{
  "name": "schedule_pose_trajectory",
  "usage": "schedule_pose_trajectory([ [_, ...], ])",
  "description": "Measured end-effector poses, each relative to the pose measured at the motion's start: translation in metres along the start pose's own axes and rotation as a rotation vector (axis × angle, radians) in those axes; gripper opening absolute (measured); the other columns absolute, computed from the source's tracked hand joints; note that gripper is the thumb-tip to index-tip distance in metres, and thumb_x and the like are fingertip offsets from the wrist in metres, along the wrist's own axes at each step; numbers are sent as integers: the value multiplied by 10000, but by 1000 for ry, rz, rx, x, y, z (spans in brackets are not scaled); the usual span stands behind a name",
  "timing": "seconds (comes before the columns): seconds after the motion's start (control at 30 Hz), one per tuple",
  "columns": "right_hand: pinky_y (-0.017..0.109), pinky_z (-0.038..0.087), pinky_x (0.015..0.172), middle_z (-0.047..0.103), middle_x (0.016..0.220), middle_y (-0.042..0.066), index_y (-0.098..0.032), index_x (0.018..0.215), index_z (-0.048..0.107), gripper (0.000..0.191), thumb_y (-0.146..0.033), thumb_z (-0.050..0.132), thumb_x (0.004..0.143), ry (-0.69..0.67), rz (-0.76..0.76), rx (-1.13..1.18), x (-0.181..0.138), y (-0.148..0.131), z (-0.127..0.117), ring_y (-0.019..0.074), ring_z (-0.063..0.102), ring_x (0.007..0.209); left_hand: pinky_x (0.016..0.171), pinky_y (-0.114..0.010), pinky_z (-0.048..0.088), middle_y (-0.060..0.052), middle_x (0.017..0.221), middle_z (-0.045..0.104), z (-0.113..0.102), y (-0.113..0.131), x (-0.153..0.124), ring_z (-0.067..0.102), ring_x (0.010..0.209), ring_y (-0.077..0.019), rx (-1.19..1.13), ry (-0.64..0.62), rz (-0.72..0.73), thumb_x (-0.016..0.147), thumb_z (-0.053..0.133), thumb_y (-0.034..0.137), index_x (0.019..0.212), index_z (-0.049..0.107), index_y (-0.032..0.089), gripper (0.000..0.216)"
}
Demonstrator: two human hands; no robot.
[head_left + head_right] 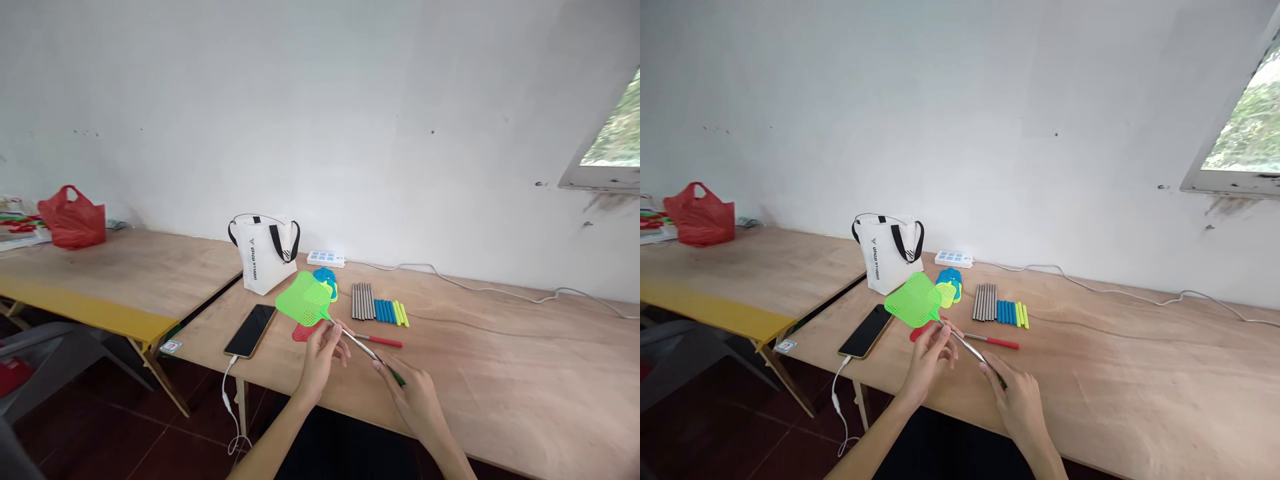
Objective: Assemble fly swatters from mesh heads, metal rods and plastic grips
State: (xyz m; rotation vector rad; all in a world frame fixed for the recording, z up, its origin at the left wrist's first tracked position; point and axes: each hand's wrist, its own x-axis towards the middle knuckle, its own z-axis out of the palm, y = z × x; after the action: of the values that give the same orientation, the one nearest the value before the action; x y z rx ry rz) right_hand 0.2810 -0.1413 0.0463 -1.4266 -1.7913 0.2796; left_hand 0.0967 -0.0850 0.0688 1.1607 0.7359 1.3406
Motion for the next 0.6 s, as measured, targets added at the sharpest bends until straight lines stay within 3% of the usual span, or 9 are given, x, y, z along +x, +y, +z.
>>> schedule_pose_trajectory([
  [0.17,247,554,683,793,1022,64,-302,1227,731,433,-504,396,1042,-53,-3,46,1,-3,0,208,751,775,447,-215,453,-102,1001,705,7,-11,-4,591,553,-105,10,-69,-28,857,688,581,924,639,154,435],
  [0.4,253,546,743,766,1143,39,-355,1335,644,392,-485,426,1037,-88,-13,10,4,-8,-3,214,746,948,471,-205,463,-111,1020,699,4,-14,-2,593,629,-120,47,-128,-49,890,677,537,1000,687,147,405],
  [0.5,248,518,659,786,1009,32,-344,1278,675,381,-511,444,1025,-79,16,-67,4,-6,-3,215,750,827,497,-199,470,-112,1024,691,-1,-13,-3,602,702,-137,127,-206,-71,893,678,529,1046,724,148,414],
  [0.6,239,487,613,783,904,21,-320,1190,712,376,-497,418,1034,-50,28,-108,5,-1,-5,199,734,751,554,-208,509,-118,1177,668,-11,-12,0,630,809,-160,226,-368,-122,838,760,482,1147,723,189,427],
])
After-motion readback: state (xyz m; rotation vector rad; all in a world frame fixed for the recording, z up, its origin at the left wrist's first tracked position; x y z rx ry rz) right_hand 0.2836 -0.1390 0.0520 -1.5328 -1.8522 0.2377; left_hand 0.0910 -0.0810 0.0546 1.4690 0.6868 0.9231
